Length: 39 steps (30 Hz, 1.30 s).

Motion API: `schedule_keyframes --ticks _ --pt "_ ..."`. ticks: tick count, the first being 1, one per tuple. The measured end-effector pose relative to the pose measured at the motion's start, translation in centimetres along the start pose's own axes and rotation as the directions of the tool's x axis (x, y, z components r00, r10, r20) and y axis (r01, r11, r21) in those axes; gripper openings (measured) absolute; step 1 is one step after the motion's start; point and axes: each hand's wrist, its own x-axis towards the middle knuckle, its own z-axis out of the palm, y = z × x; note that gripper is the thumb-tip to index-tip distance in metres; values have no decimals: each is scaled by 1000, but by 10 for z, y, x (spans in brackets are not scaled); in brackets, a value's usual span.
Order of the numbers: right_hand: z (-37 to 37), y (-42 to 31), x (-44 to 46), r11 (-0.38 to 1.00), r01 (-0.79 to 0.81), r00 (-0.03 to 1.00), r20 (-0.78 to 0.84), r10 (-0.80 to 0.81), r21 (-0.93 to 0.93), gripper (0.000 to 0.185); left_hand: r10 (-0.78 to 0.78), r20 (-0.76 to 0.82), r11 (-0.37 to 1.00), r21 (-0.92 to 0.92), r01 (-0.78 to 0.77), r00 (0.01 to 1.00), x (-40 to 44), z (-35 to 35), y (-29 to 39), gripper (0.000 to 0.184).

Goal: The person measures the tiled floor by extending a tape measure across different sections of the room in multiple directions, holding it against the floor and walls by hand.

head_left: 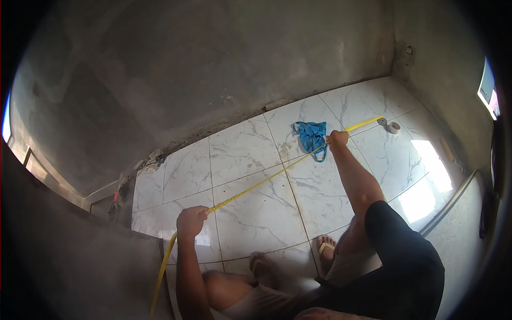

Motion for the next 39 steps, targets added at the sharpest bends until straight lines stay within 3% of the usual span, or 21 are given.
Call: schedule_keyframes --ticks 3,4,10,13,14,17,18,20,23,29,37,39 --pt "2 20 20 939 276 950 -90 -299 -205 45 2 113 998 -57 4 994 4 6 -5 30" --pt "2 25 31 900 276 942 -90 -322 -337 49 -1 151 996 -91 15 988 4 7 -5 31" --pt "-15 18 29 853 96 991 -32 -131 -513 35 -12 324 963 -249 98 946 7 7 -9 31" --pt "-16 23 34 794 286 948 35 -317 -536 28 -29 406 933 -316 170 913 9 7 -9 31" --pt "-15 25 35 717 370 908 68 -413 -590 34 -43 420 936 -301 183 907 9 6 -7 32" --pt "5 33 42 933 223 948 -158 -275 -284 36 -30 468 912 -349 216 883 8 9 -6 30" --pt "7 23 28 984 113 982 -139 -132 -135 36 -19 468 903 -371 216 884 7 12 -6 30" --pt "9 -22 -19 978 -132 989 -39 140 161 35 5 463 885 -415 212 886 6 17 -3 28" --pt "11 -45 -42 909 -225 958 249 141 352 27 48 432 850 -491 190 901 2 27 9 26" --pt "-1 -90 -123 978 -124 856 516 21 167 24 87 386 795 -582 169 918 15 38 33 27" --pt "-57 -94 -250 969 -241 605 772 195 -56 19 170 376 757 -642 124 911 5 46 80 23" --pt "-65 -94 -279 976 -173 610 763 213 -133 20 186 379 747 -654 120 906 0 45 84 24"
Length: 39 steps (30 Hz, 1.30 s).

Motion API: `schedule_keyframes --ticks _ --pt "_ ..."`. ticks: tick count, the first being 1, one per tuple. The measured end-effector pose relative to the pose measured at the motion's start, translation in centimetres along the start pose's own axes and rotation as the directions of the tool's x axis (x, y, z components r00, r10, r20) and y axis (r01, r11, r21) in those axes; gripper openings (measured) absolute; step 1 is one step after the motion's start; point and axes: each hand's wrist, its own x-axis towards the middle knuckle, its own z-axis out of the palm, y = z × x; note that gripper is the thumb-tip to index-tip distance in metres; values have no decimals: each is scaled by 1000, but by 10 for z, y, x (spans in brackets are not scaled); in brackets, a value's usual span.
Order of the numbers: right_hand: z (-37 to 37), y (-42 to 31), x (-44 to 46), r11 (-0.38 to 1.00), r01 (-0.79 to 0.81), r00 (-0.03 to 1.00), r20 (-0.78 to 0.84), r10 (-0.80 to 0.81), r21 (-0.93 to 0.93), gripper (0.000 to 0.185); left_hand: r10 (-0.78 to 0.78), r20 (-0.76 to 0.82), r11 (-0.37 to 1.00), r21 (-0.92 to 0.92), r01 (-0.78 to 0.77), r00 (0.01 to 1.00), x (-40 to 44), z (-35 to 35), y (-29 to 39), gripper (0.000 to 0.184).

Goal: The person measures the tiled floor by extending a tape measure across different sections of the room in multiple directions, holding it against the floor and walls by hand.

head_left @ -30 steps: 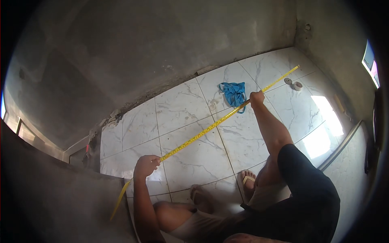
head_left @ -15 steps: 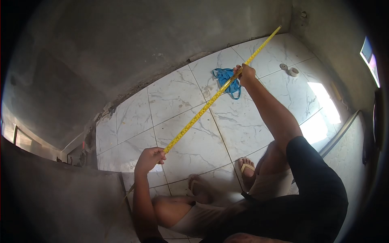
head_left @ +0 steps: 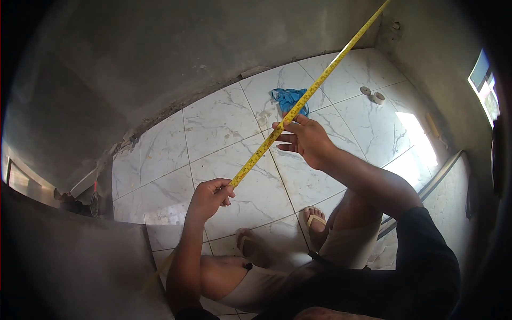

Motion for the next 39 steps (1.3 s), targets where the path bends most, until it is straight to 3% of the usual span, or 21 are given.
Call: schedule_keyframes --ticks 5,15,19,21,23,25,27,30,33,36,39 --pt "-3 15 1 996 11 998 58 -6 -87 22 11 -36 998 69 -9 999 -13 4 15 24" --pt "-42 16 36 994 100 993 -59 -103 -54 19 -107 -58 988 106 113 993 -19 -18 -6 21" --pt "-69 25 65 990 133 982 -126 -139 -55 16 -90 -51 991 93 94 995 -25 -29 -31 22" --pt "-79 29 75 987 151 979 -144 -141 62 15 -88 -33 994 57 90 996 -23 -31 -42 21" --pt "-77 32 76 979 61 986 -165 -28 195 14 -100 -42 994 49 102 994 -23 -27 -38 20" --pt "-66 40 64 993 -33 999 -35 38 117 18 -108 -49 992 55 111 993 -23 -24 -34 20" --pt "-56 47 52 970 -227 971 96 219 88 18 -118 -52 990 75 122 992 -24 -19 -31 22" --pt "-49 69 53 934 -356 928 116 353 10 16 -112 -23 989 92 113 993 -22 -12 -25 27" --pt "-57 85 66 932 -361 929 79 362 -33 14 -111 9 989 101 110 994 -23 -3 -14 37" --pt "-71 89 85 949 -313 948 -71 310 -31 12 -100 38 968 233 89 994 -24 -3 -15 41" --pt "-90 75 92 982 -186 966 -174 190 40 10 -126 49 964 244 111 991 -26 -9 -12 42"
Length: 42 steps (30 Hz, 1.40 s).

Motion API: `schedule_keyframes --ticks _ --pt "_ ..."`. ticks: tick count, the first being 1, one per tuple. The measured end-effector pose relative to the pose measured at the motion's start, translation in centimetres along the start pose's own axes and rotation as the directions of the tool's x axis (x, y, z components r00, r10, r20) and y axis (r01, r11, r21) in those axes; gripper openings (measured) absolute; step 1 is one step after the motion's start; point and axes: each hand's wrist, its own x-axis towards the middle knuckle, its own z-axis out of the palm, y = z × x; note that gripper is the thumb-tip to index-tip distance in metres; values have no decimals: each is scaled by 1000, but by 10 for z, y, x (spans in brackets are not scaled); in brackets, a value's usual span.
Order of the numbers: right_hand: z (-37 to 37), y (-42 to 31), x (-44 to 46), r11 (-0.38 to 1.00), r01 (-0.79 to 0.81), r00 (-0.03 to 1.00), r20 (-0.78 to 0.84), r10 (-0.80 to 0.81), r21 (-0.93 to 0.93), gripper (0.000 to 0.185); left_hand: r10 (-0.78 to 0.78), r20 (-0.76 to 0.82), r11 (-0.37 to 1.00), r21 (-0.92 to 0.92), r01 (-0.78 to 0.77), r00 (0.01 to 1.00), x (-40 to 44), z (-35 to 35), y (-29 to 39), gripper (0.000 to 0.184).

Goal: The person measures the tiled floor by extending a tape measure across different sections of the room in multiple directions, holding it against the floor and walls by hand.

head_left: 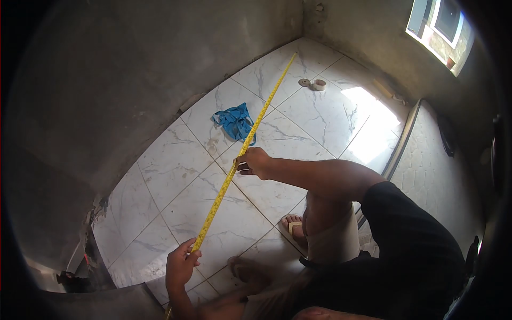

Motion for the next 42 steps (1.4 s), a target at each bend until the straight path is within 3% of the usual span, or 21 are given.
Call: schedule_keyframes --ticks 1,3,5,9,12,15,17,19,23,27,33,36,39,42 --pt "-2 -4 0 999 40 999 -37 -39 19 10 5 -10 998 -61 -5 1000 -1 0 0 42" --pt "0 -3 -6 998 -25 999 -20 27 55 11 12 -29 984 -179 -17 1000 0 0 -1 42" --pt "5 1 -14 992 -91 996 -1 92 88 13 27 -21 987 -157 -30 999 3 2 1 43" --pt "28 18 -28 979 -201 958 206 201 -20 13 58 -19 995 -75 -59 998 9 9 9 43" --pt "30 18 -24 987 -130 970 196 146 -93 13 83 -43 996 -28 -84 996 9 11 11 42" --pt "17 8 -7 1000 -9 998 63 8 12 26 27 -28 998 51 -25 999 3 5 16 40" --pt "5 0 3 988 155 983 -102 -153 5 39 65 -17 987 146 -62 998 6 -2 6 40" --pt "-8 -6 6 985 163 984 -90 -157 63 43 67 -19 983 175 -63 998 0 -6 0 39" --pt "0 5 -14 999 -32 988 152 30 16 39 74 -35 988 137 -68 997 3 -2 10 36" --pt "22 6 -31 990 -140 967 218 135 7 34 112 -63 986 134 -103 992 9 5 5 37" --pt "3 -10 3 990 110 994 1 -111 92 15 78 -39 995 59 -75 996 1 1 12 36" --pt "-1 -10 -9 994 28 1000 11 -29 108 14 94 -34 996 15 -93 995 1 -2 8 37" --pt "9 1 -19 994 -101 972 211 105 -31 15 69 -52 996 -53 -71 996 6 -2 11 38" --pt "13 8 -12 997 -82 982 169 83 -18 18 66 -17 997 -48 -67 998 8 1 18 37"
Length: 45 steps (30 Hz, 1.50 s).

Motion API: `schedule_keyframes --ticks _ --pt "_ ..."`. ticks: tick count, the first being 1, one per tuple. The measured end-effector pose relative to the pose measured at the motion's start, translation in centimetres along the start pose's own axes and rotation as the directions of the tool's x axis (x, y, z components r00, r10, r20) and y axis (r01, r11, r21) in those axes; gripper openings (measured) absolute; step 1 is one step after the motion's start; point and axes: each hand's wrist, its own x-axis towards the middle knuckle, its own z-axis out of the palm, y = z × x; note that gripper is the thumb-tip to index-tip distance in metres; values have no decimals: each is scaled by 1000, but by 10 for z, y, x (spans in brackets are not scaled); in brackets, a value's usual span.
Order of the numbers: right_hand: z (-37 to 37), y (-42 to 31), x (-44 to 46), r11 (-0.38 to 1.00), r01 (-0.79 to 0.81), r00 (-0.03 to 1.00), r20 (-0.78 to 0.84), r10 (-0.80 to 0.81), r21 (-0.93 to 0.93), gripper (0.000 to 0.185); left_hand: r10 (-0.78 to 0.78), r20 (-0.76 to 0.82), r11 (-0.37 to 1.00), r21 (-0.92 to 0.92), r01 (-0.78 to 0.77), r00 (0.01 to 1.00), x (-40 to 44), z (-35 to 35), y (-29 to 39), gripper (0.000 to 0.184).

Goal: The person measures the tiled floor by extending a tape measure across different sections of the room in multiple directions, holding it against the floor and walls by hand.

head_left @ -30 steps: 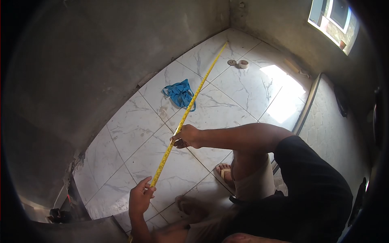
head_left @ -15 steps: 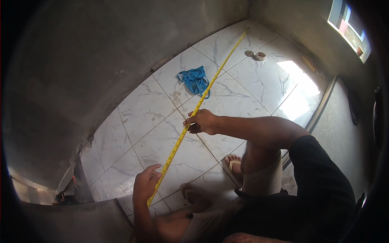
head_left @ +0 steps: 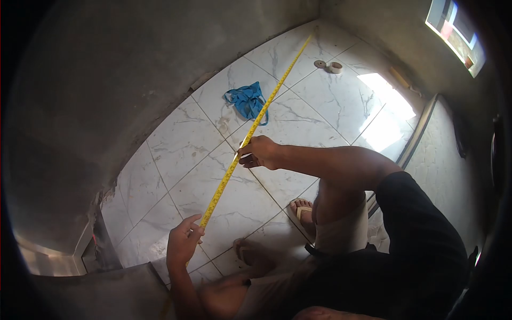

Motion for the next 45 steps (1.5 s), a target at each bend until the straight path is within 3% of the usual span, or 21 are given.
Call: schedule_keyframes --ticks 6,17,23,30,42,45 --pt "-8 -13 5 997 78 990 -121 -75 26 16 -15 13 993 114 14 1000 -6 -3 -2 38" --pt "-22 -27 0 989 135 941 -320 -109 61 10 -31 6 996 84 30 1000 -16 -4 2 41" --pt "-27 -29 5 986 166 925 -345 -159 -9 9 6 3 993 118 -6 1000 -19 3 7 43" --pt "-43 -44 4 967 241 900 -392 -192 78 7 32 14 996 85 -33 999 -24 7 15 43" --pt "-31 -29 10 984 179 948 -273 -166 21 24 35 -12 996 88 -34 999 -20 16 16 41" --pt "-22 -30 -1 968 232 916 -357 -183 97 28 91 -12 975 207 -87 996 -21 14 18 44"
